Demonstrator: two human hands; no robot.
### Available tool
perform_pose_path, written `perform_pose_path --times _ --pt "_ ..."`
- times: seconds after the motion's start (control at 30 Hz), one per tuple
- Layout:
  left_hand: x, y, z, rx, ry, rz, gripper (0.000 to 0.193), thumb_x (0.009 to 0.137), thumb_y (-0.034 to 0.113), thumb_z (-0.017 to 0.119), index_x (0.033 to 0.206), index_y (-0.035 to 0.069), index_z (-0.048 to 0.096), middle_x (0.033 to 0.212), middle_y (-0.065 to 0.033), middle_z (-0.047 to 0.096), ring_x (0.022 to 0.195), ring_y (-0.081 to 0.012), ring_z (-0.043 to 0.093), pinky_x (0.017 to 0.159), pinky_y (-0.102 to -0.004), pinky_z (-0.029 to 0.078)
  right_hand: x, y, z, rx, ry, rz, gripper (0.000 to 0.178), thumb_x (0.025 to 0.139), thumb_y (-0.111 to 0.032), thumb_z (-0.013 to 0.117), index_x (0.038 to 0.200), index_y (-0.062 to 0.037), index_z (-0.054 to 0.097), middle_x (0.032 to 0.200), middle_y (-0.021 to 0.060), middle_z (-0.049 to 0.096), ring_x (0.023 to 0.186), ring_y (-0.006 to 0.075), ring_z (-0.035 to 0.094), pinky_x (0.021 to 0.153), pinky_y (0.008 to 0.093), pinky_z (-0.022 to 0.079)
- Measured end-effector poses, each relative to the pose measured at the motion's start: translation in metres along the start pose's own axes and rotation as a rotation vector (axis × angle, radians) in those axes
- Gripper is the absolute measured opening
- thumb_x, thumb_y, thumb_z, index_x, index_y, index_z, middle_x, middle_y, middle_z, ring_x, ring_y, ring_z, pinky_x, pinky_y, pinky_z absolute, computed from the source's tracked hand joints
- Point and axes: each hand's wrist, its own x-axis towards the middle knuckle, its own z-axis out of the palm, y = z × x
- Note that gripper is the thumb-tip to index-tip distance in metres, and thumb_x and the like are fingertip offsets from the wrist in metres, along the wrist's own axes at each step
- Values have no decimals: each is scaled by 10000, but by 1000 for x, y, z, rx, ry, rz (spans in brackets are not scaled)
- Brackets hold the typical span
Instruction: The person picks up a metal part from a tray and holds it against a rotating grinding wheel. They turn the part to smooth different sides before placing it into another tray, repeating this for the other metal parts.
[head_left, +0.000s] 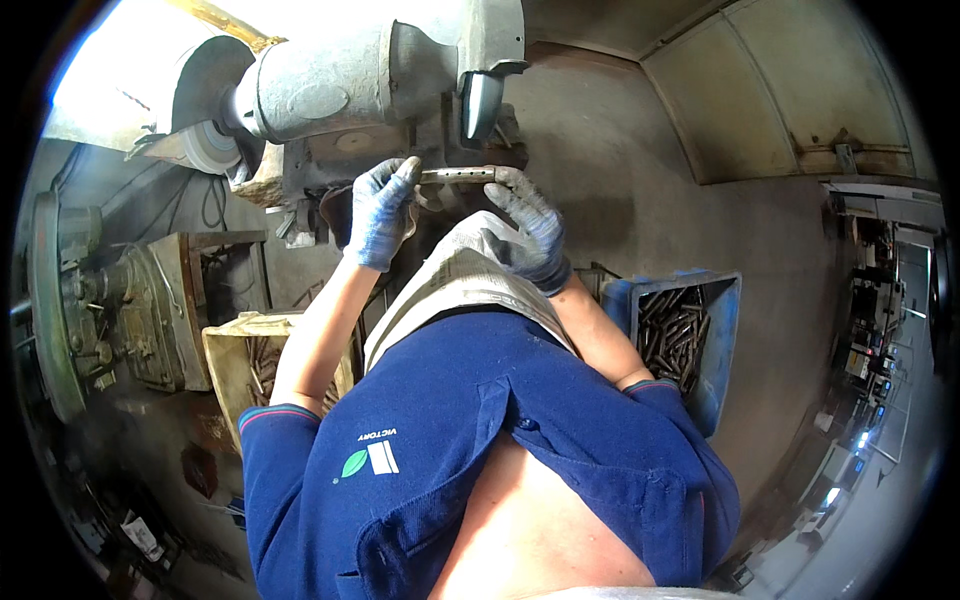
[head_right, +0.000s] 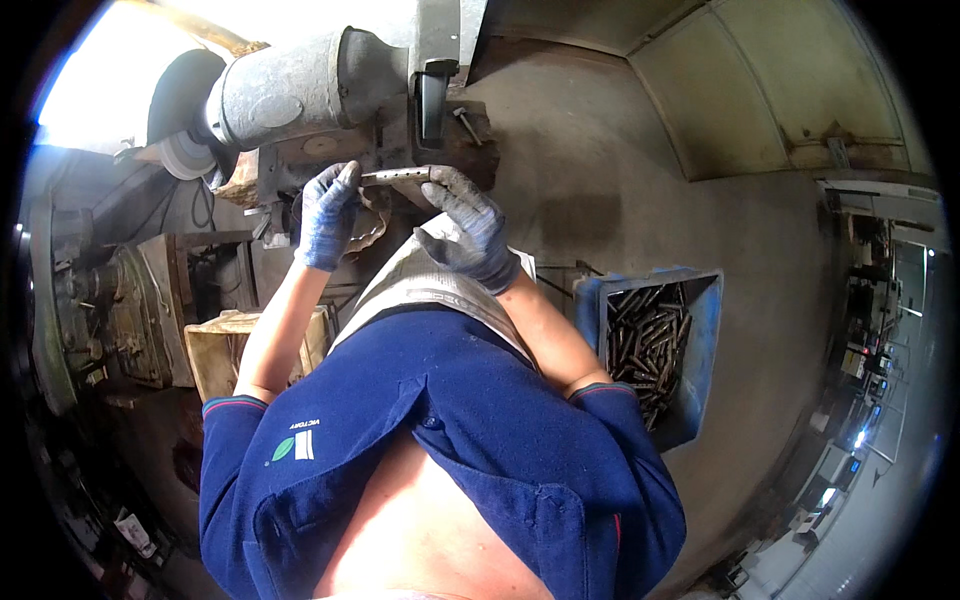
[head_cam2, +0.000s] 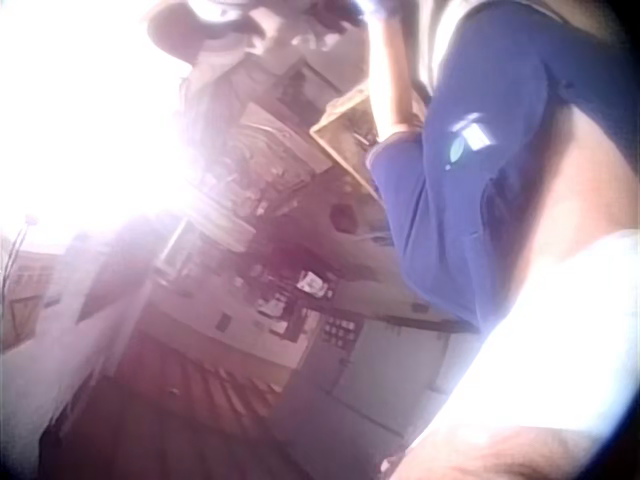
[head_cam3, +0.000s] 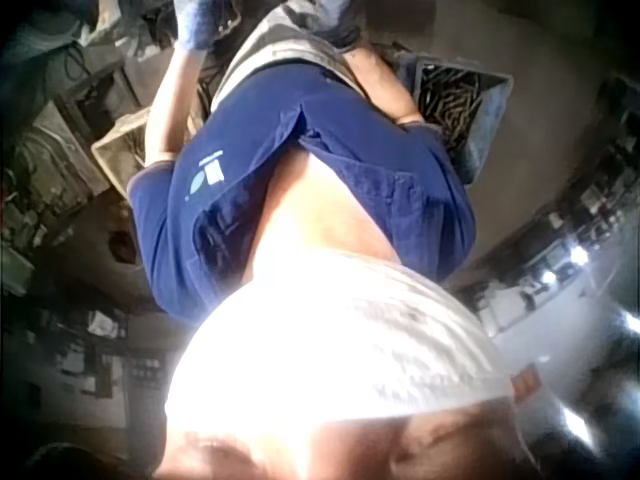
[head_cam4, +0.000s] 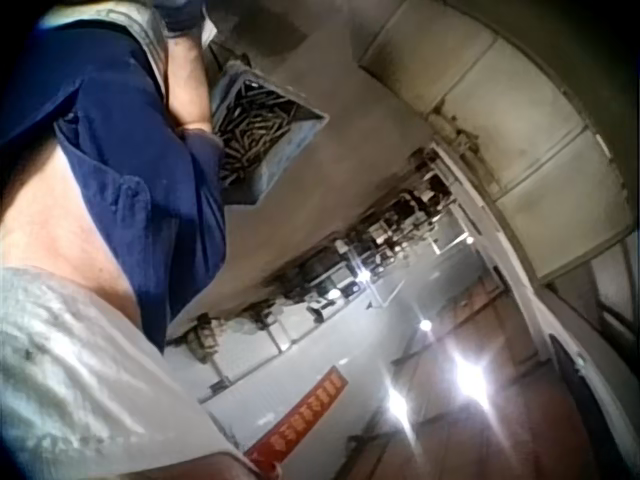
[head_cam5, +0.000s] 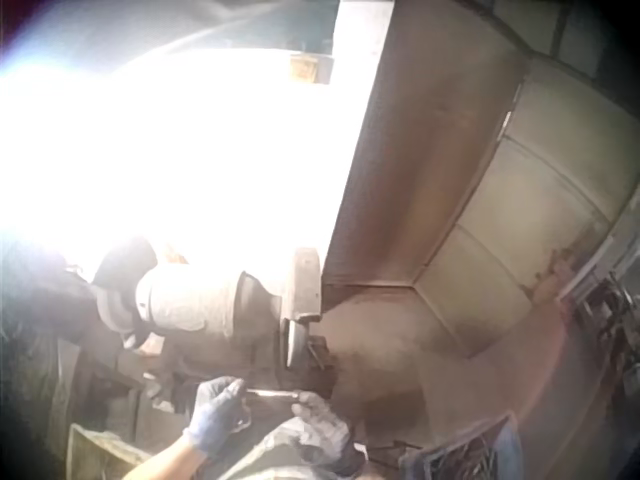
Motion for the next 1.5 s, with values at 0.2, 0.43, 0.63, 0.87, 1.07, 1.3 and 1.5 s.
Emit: perform_pose_path --times 0.2,0.43,0.63,0.87,1.07,1.3,1.5 --pt "3 -1 2 130 -27 74 125 843 112 657 881 -7 654 745 -39 650 631 -56 559 579 -183 434 1 -6 -1 63 36 123 393 729 -118 731 1087 2 621 1138 212 581 1065 339 577 922 379 459" --pt "10 -8 -1 150 -80 47 117 817 4 650 927 -37 649 821 -51 660 706 -91 595 676 -213 480 -14 7 12 405 183 540 253 749 13 673 1002 -2 672 1066 154 636 1067 258 584 916 325 455" --pt "27 -38 -11 166 -36 28 114 818 -6 640 925 -46 653 828 -68 668 719 -105 613 682 -228 499 -26 44 15 340 76 513 202 883 12 534 1055 44 635 1197 150 541 1008 225 600 885 324 507" --pt "54 -78 -6 95 7 -101 123 833 11 633 943 -37 659 840 -63 677 714 -99 605 661 -219 489 -28 67 13 232 123 560 166 854 -26 611 1004 -12 681 1076 109 629 1016 177 592 872 285 492" --pt "65 -96 13 -74 76 -126 118 849 12 613 951 -45 623 876 -130 667 793 -188 659 732 -279 535 -31 86 13 144 212 527 147 793 -49 683 933 -5 691 972 140 670 967 203 624 851 307 481" --pt "74 -106 34 -113 179 -145 107 838 13 631 935 -32 637 841 -92 667 740 -164 639 721 -261 525 -31 104 7 203 239 637 118 803 -74 682 896 0 687 859 101 680 811 150 621 752 278 479" --pt "70 -95 27 -45 231 -130 122 836 23 641 952 -14 643 837 -69 664 728 -139 613 697 -242 501 -29 102 21 240 219 672 114 842 -111 651 878 -6 680 811 61 665 766 100 582 719 264 471"
